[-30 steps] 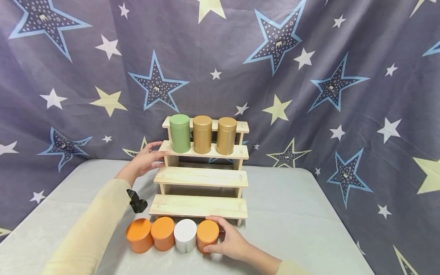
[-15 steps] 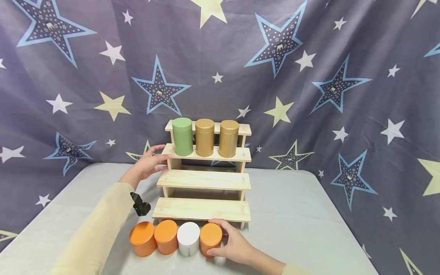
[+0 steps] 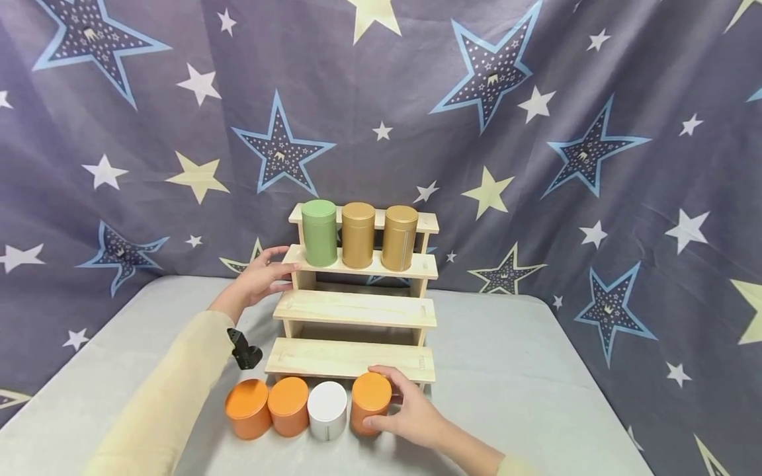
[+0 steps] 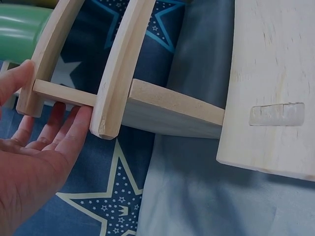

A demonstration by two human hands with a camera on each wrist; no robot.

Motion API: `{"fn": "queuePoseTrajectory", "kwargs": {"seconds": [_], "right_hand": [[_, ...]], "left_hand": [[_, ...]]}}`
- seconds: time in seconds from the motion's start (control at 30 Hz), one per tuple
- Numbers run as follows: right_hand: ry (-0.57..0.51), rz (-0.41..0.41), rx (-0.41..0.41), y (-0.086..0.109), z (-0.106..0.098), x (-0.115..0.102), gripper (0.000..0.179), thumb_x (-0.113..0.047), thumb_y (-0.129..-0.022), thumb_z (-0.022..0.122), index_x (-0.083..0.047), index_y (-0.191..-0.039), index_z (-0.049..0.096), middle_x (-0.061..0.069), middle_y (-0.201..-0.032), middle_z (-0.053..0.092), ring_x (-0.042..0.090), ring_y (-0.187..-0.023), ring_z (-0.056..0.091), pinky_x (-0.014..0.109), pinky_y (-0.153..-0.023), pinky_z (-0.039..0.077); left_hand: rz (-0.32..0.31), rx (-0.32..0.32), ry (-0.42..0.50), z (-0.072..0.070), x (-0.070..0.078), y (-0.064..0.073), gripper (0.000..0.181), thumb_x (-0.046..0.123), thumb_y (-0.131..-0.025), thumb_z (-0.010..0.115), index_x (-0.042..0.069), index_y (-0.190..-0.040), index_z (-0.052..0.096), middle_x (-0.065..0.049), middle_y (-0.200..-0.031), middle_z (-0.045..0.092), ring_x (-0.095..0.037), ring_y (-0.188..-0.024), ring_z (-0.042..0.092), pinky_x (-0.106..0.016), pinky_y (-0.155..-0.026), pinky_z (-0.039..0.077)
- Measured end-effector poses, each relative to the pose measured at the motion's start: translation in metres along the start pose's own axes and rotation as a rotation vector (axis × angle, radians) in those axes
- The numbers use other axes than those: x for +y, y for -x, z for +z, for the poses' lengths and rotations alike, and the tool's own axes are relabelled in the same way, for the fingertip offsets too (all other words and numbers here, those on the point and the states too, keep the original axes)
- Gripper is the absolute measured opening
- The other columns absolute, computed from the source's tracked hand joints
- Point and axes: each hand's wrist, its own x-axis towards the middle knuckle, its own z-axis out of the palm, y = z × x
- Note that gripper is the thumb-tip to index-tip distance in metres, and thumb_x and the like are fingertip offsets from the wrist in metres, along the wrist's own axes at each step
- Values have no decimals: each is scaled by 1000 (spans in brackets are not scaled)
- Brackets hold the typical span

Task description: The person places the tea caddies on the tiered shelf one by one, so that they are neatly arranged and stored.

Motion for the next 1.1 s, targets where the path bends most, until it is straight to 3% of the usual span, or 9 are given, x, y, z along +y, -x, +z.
{"fn": "queuePoseTrajectory", "kwargs": {"seconds": [0.43, 0.73, 1.1], "right_hand": [[65, -166, 83, -30, -25, -51, 73, -14, -74, 79, -11, -137, 43, 8, -125, 56, 7, -106, 57, 22, -92, 50], [81, -155, 120, -62, -36, -71, 76, -7, -74, 78, -9, -139, 39, 13, -124, 56, 24, -104, 61, 25, -89, 53], [57, -123, 127, -93, -33, -72, 75, -6, -76, 77, -11, -139, 37, 15, -121, 55, 25, -104, 58, 34, -88, 55]], "left_hand": [[6, -8, 34, 0, 2, 0, 77, 13, -90, 60, 15, -149, 11, -23, -146, 32, -37, -132, 39, -47, -106, 42], [2, -9, 26, 0, 3, 1, 76, 13, -90, 59, 15, -149, 11, -24, -145, 33, -37, -132, 39, -47, -105, 43], [4, -3, 24, 0, 2, 0, 75, 13, -90, 59, 15, -148, 12, -23, -143, 35, -36, -130, 40, -47, -105, 43]]}}
